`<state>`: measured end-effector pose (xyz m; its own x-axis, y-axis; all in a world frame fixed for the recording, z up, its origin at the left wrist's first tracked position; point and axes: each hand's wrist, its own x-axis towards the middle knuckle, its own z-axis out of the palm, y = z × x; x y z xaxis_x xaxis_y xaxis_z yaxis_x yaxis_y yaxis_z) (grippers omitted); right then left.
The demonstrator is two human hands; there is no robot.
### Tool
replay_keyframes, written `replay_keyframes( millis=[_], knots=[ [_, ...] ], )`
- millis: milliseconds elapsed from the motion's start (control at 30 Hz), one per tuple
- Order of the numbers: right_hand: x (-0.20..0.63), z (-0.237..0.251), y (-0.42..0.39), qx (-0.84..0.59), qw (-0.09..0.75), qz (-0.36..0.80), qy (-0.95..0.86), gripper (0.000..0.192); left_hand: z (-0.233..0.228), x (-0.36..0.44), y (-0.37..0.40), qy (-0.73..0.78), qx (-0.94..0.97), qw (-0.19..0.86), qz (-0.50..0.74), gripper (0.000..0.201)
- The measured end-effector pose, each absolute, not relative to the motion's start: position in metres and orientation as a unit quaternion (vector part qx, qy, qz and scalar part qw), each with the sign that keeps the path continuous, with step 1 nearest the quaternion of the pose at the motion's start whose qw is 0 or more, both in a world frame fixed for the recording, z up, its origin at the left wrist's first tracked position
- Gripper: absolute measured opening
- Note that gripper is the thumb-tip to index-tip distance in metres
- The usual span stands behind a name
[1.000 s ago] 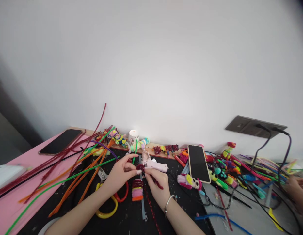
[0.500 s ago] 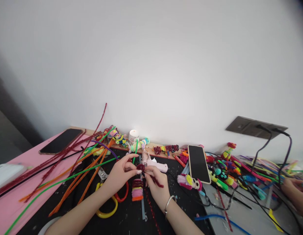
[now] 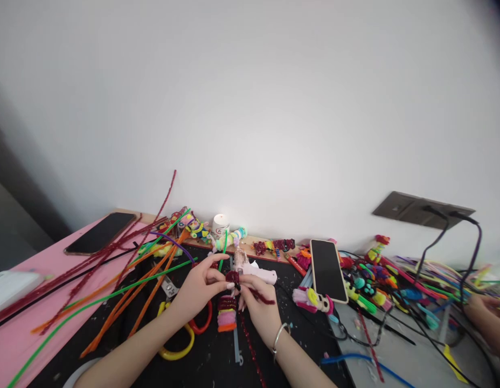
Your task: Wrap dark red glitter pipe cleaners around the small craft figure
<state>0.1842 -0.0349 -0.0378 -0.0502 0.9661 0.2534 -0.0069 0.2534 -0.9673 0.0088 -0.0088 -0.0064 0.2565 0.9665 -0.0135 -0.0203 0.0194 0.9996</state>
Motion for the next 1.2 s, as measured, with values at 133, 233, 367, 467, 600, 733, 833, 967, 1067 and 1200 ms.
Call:
replay_keyframes(
  millis=[133, 233, 367, 467, 600, 733, 833, 967, 1067, 1200],
  knots=[
    [0.184, -0.040, -0.033, -0.413, 0.552, 0.485, -0.537, 0.010, -0.007, 0.009, -0.008, 0.423, 0.550, 0.576, 0.433, 0.059],
    [0.184, -0.040, -0.032, -0.418, 0.548, 0.501, -0.524, 0.012, -0.008, 0.010, -0.008, 0.418, 0.549, 0.579, 0.434, 0.060],
    [0.184, -0.037, -0.033, -0.424, 0.545, 0.503, -0.519, 0.017, -0.008, 0.011, -0.008, 0.420, 0.551, 0.580, 0.429, 0.060],
    [0.184, -0.034, -0.033, -0.424, 0.543, 0.504, -0.521, 0.020, -0.004, 0.012, -0.010, 0.427, 0.562, 0.565, 0.428, 0.060],
    [0.184, -0.032, -0.033, -0.424, 0.538, 0.506, -0.524, 0.021, 0.001, 0.012, -0.014, 0.435, 0.585, 0.538, 0.423, 0.058],
    [0.183, -0.031, -0.033, -0.432, 0.533, 0.512, -0.516, 0.020, 0.001, 0.012, -0.014, 0.434, 0.591, 0.533, 0.422, 0.059],
    [0.183, -0.031, -0.033, -0.431, 0.538, 0.515, -0.509, 0.017, -0.001, 0.012, -0.013, 0.432, 0.589, 0.535, 0.425, 0.061],
    [0.183, -0.030, -0.033, -0.434, 0.541, 0.510, -0.509, 0.014, -0.003, 0.012, -0.013, 0.430, 0.592, 0.531, 0.426, 0.062],
    [0.183, -0.031, -0.033, -0.438, 0.540, 0.508, -0.509, 0.015, -0.003, 0.012, -0.013, 0.431, 0.593, 0.530, 0.426, 0.062],
    [0.183, -0.032, -0.032, -0.444, 0.538, 0.501, -0.512, 0.017, -0.003, 0.012, -0.013, 0.429, 0.594, 0.533, 0.424, 0.063]
  ],
)
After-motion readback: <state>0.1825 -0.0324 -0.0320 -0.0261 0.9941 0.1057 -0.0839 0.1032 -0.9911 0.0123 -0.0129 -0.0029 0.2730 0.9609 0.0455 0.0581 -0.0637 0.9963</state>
